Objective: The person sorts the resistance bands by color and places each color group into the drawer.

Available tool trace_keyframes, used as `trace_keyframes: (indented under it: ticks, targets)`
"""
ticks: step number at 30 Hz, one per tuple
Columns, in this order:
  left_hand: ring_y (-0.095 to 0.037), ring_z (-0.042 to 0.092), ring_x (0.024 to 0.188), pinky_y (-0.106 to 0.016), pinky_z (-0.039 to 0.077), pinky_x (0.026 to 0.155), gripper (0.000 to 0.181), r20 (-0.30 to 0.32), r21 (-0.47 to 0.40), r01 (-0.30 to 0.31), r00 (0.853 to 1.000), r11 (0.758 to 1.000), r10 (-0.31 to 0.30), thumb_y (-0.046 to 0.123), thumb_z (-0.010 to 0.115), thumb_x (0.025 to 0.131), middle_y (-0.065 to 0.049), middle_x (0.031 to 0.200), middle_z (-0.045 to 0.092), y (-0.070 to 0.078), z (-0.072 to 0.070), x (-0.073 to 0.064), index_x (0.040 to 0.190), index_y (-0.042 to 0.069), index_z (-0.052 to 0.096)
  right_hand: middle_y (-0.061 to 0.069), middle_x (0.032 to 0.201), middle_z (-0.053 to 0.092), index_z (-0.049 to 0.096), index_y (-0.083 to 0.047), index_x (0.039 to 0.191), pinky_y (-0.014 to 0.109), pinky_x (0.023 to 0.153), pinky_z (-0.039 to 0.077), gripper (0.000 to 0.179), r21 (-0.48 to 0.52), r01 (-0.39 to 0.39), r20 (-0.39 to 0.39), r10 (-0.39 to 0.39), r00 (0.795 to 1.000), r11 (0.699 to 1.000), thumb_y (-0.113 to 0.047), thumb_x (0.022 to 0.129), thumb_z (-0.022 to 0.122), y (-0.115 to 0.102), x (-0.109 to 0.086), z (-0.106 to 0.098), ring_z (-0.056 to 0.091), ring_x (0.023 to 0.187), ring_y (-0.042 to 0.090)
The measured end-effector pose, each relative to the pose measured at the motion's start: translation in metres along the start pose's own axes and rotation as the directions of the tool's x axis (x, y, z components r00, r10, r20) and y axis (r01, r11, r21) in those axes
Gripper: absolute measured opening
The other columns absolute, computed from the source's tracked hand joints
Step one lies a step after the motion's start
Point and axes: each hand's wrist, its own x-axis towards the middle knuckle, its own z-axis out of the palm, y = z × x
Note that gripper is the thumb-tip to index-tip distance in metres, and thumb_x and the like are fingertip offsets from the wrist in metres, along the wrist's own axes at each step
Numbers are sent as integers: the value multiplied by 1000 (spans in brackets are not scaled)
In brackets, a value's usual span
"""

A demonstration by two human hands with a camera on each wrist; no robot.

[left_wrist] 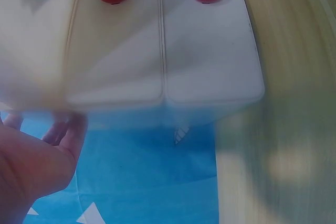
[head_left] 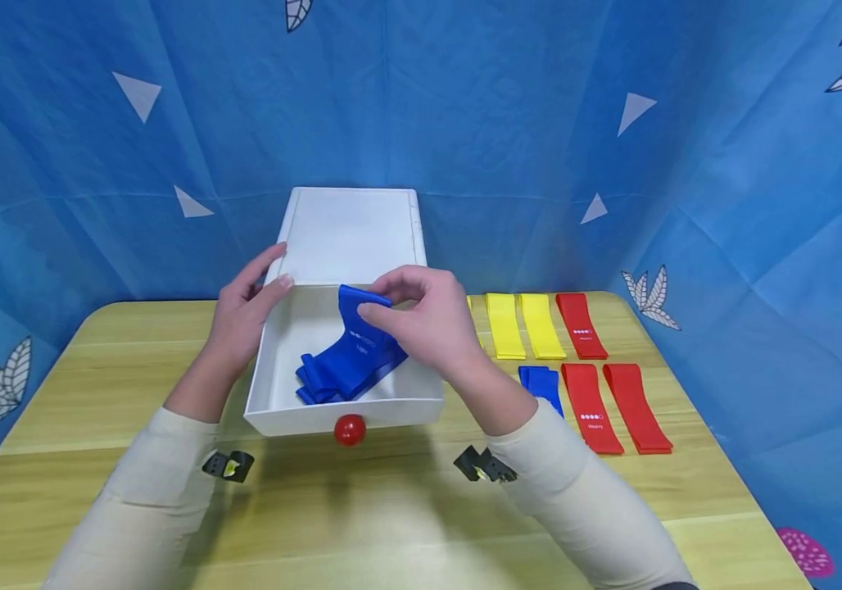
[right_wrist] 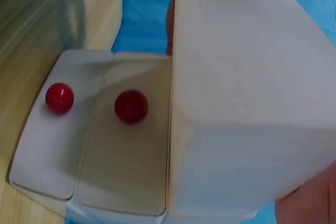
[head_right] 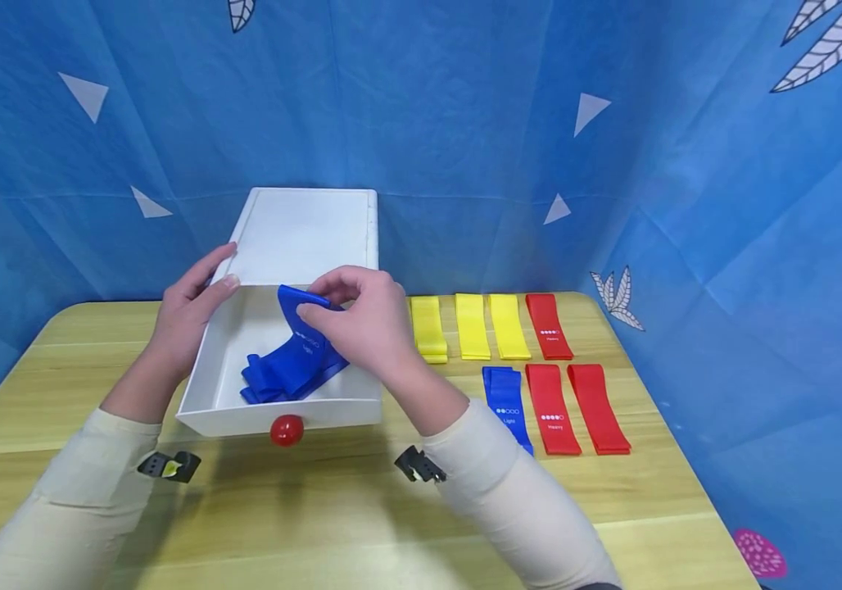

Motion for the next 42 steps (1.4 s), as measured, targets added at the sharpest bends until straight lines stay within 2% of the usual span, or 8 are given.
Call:
trace_keyframes:
  ticks: [10, 13, 20, 26, 29, 31, 36, 42]
  targets:
    - [-38, 49, 124, -50, 52, 86, 58, 0, -4, -4, 1000, 1000, 4, 44, 52, 103, -9, 157, 33, 0, 0, 0, 157, 34, 34, -8, 89, 70, 76, -19, 95, 31, 67, 55, 13, -188, 7, -63, -19, 998, 982, -24, 85, 82, 6, -1, -6, 62, 92, 12]
    - [-38, 50, 124, -49, 53, 84, 58, 1, -6, -3, 1000, 1000, 3, 43, 52, 103, -8, 157, 33, -1, 1, -1, 157, 34, 33, -8, 90, 70, 76, -19, 96, 30, 66, 55, 13, -212, -1, -59, -12, 998, 977, -25, 86, 82, 9, 0, -8, 61, 93, 12]
    - [-39, 52, 122, -41, 56, 78, 58, 1, -24, -13, 1000, 1000, 13, 43, 52, 103, -11, 154, 36, -2, 1, -1, 157, 34, 34, -8, 91, 71, 76, -18, 97, 35, 74, 49, 15, -260, 10, -83, -32, 996, 966, -27, 86, 81, 19, 0, -12, 60, 96, 13]
    - [-40, 51, 122, -41, 56, 77, 58, 1, -27, -18, 1000, 999, 18, 42, 52, 103, -10, 155, 35, -3, 1, 0, 157, 34, 34, -7, 93, 72, 75, -18, 97, 34, 70, 46, 15, -300, 10, -120, -48, 992, 954, -26, 86, 81, 26, -2, -15, 61, 97, 17]
    - [-40, 51, 123, -42, 56, 78, 58, 1, -21, -12, 1000, 1000, 12, 42, 52, 103, -10, 155, 35, -4, 1, 1, 157, 34, 33, -5, 93, 71, 75, -15, 97, 34, 65, 46, 15, -276, 21, -143, -62, 988, 961, -24, 86, 81, 30, -4, -18, 60, 90, 16]
    - [-40, 51, 123, -42, 56, 78, 58, 0, -20, -11, 1000, 1000, 11, 42, 52, 103, -10, 155, 35, -4, 1, 1, 157, 34, 34, -5, 93, 71, 76, -14, 97, 34, 58, 45, 16, -260, 35, -160, -79, 984, 965, -24, 86, 81, 32, -5, -21, 59, 76, 17]
    - [-39, 52, 122, -44, 56, 79, 57, -2, -17, -10, 1000, 1000, 10, 43, 53, 103, -10, 154, 36, -4, 2, 1, 157, 35, 34, -5, 94, 71, 76, -14, 97, 33, 41, 35, 17, -232, 76, -209, -126, 970, 970, -25, 85, 82, 39, -9, -30, 44, 45, 22]
    - [-39, 51, 123, -43, 55, 79, 58, -1, -14, -7, 1000, 1000, 7, 44, 52, 103, -10, 155, 35, -4, 1, 0, 157, 34, 33, -6, 93, 70, 76, -14, 96, 31, 36, 30, 17, -130, 116, -254, -146, 956, 985, -25, 84, 83, 51, -12, -44, 38, 41, 24]
